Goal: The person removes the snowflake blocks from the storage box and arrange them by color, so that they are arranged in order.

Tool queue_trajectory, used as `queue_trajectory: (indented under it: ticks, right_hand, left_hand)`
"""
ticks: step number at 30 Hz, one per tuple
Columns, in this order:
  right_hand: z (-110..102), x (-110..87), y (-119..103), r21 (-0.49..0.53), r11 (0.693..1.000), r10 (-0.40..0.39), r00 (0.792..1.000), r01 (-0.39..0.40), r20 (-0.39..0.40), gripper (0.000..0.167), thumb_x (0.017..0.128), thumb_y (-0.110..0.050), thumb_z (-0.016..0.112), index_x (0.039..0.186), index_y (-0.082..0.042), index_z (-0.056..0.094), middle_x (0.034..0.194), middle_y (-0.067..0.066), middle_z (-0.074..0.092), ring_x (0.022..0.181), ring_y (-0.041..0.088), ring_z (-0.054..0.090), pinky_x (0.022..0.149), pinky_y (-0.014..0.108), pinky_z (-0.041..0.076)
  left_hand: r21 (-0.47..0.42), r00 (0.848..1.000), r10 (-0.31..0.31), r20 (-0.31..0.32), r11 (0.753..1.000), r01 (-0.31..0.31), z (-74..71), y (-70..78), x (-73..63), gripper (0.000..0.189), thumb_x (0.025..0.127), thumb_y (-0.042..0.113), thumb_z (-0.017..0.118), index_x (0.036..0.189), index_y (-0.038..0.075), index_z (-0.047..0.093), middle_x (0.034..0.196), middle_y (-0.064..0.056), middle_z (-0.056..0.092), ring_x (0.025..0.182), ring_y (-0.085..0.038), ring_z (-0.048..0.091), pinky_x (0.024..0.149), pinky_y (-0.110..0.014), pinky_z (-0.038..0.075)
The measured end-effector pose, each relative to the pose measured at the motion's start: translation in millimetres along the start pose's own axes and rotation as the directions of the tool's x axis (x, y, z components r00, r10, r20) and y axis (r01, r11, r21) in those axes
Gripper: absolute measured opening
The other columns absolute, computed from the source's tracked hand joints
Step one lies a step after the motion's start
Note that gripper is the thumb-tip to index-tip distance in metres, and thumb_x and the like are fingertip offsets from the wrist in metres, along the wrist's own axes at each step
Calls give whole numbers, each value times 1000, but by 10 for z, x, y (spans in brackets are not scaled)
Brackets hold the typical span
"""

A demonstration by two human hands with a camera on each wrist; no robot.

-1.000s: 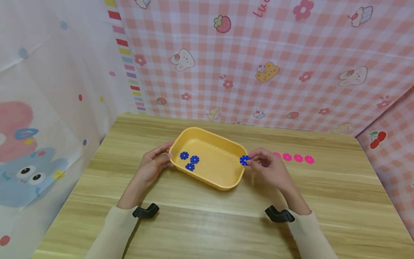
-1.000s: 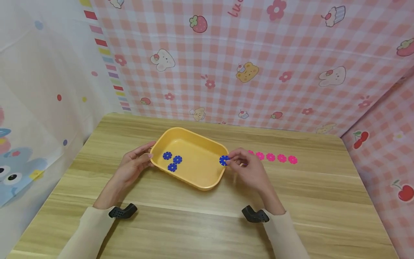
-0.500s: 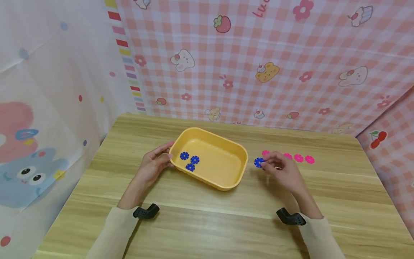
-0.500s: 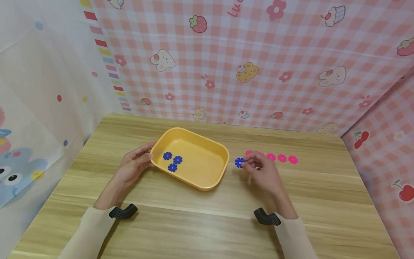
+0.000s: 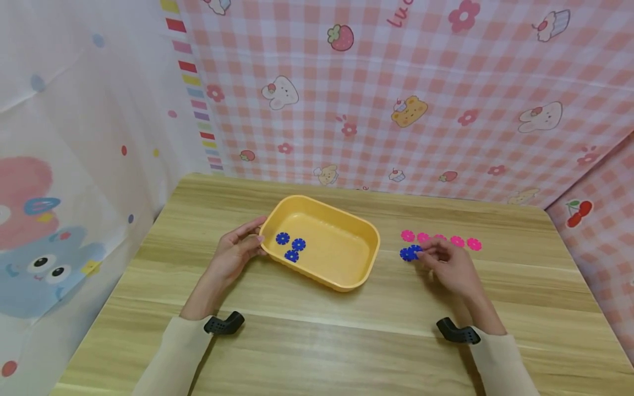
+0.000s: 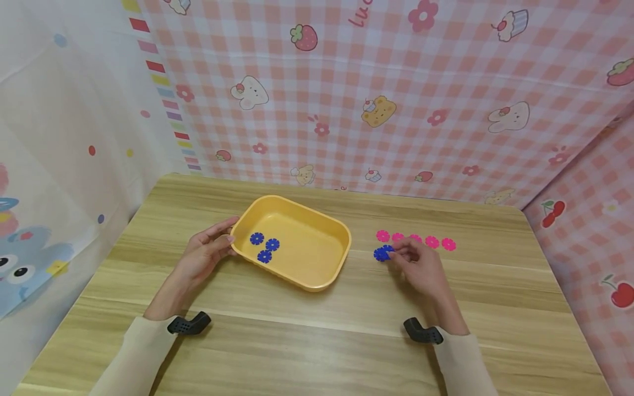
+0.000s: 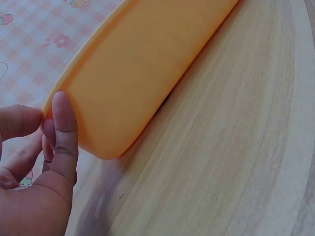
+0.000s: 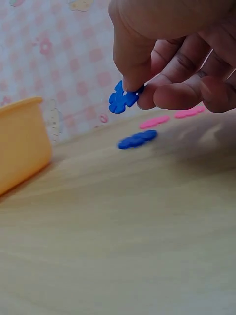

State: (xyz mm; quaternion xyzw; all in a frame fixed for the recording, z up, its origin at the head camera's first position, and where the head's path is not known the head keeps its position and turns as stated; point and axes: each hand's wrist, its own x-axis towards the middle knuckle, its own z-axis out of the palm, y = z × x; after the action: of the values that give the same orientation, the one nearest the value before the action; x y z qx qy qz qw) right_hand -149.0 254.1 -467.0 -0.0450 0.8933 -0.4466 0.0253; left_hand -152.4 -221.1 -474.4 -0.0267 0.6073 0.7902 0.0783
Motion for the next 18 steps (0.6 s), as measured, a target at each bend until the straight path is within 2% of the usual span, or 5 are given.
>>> queue_trajectory:
  ticks: [4, 9, 18]
  right_hand:
    - [-46, -10, 73, -42, 999, 14, 1000, -14, -14, 22, 101, -20, 65, 111, -1, 66, 96, 17, 69, 70, 12, 62, 54, 23, 54]
    - [-80, -3, 148, -132, 990, 37, 998, -42, -42, 22, 101, -20, 65, 112, -1, 68, 97, 15, 70, 76, 12, 61, 59, 20, 53]
    - [-73, 25, 201, -262, 965, 2, 996, -26, -89, 19, 99, -21, 67, 107, -4, 70, 88, 10, 67, 77, 19, 55, 60, 20, 45]
  left_hand:
    - [0, 1000, -1, -2, 1000, 1, 2, -6, 7, 56, 98, -4, 60, 151, -2, 46, 116, -7, 56, 86, -14, 64, 76, -22, 62]
    - [-2, 1000, -8, -5, 1000, 8, 0, -6, 9, 56, 98, -3, 61, 152, -1, 46, 115, -6, 56, 85, -13, 64, 76, -22, 62]
    - [-7, 1000, -11, -4, 1000, 11, 3, -7, 12, 56, 98, -2, 61, 152, 0, 46, 115, -5, 54, 86, -14, 64, 77, -22, 62]
